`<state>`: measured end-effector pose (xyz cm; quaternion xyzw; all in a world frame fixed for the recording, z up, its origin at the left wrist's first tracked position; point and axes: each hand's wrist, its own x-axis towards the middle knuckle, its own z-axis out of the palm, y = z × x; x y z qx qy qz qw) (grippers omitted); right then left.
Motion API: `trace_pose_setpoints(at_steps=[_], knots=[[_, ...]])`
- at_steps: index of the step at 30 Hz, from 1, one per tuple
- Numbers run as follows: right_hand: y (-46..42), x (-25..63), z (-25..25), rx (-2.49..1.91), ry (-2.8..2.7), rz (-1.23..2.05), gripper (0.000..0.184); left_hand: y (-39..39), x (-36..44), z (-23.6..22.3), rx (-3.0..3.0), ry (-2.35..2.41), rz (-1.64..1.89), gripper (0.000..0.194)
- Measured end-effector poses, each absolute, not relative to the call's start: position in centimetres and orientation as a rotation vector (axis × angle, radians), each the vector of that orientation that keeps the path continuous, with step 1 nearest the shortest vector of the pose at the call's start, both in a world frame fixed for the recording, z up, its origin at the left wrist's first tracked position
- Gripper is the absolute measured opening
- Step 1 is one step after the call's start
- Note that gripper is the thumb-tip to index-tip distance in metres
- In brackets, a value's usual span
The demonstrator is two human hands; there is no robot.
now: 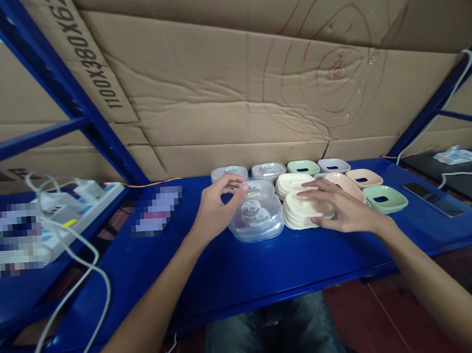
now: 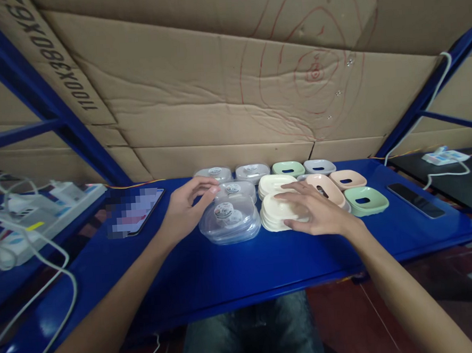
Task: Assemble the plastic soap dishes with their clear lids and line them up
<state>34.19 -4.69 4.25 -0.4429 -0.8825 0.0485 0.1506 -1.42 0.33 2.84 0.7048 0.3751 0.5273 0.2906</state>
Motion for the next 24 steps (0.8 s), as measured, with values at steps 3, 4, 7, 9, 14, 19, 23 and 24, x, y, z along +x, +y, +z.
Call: trace_pose_setpoints(at_steps=[3,4,7,9,14,19,23,24], knots=[[-5.3,32.6,4.9,-1.258,-2.451,0.102,0.074,0.2,-1.8,3.1,2.003,0.967,1.259,0.027],[-5.5,31.8,5.2,-1.247,-2.433,0.094,0.078,0.0,-1.9,3.3,2.052,0.945,1.2,0.03],[-5.8,29.2,5.7,-1.202,-2.435,0.089,0.092,-0.5,-2.2,3.6,2.184,0.894,1.024,0.048],[-5.7,27.6,5.9,-1.172,-2.466,0.098,0.098,-0.9,-2.3,3.7,2.265,0.872,0.933,0.061],[-5.0,25.2,5.4,-1.144,-2.556,0.058,0.105,-1.5,-2.1,3.5,2.446,0.871,0.787,0.083],[-4.6,24.5,4.5,-1.101,-2.604,-0.138,0.099,-1.8,-1.7,3.4,2.523,0.953,0.683,0.092],[-4.9,24.3,4.2,-1.12,-2.623,-0.295,0.093,-2.2,-1.6,3.5,2.548,1.03,0.586,0.096],[-5.0,24.3,4.2,-1.123,-2.624,-0.315,0.093,-2.3,-1.6,3.5,2.555,1.05,0.561,0.098]])
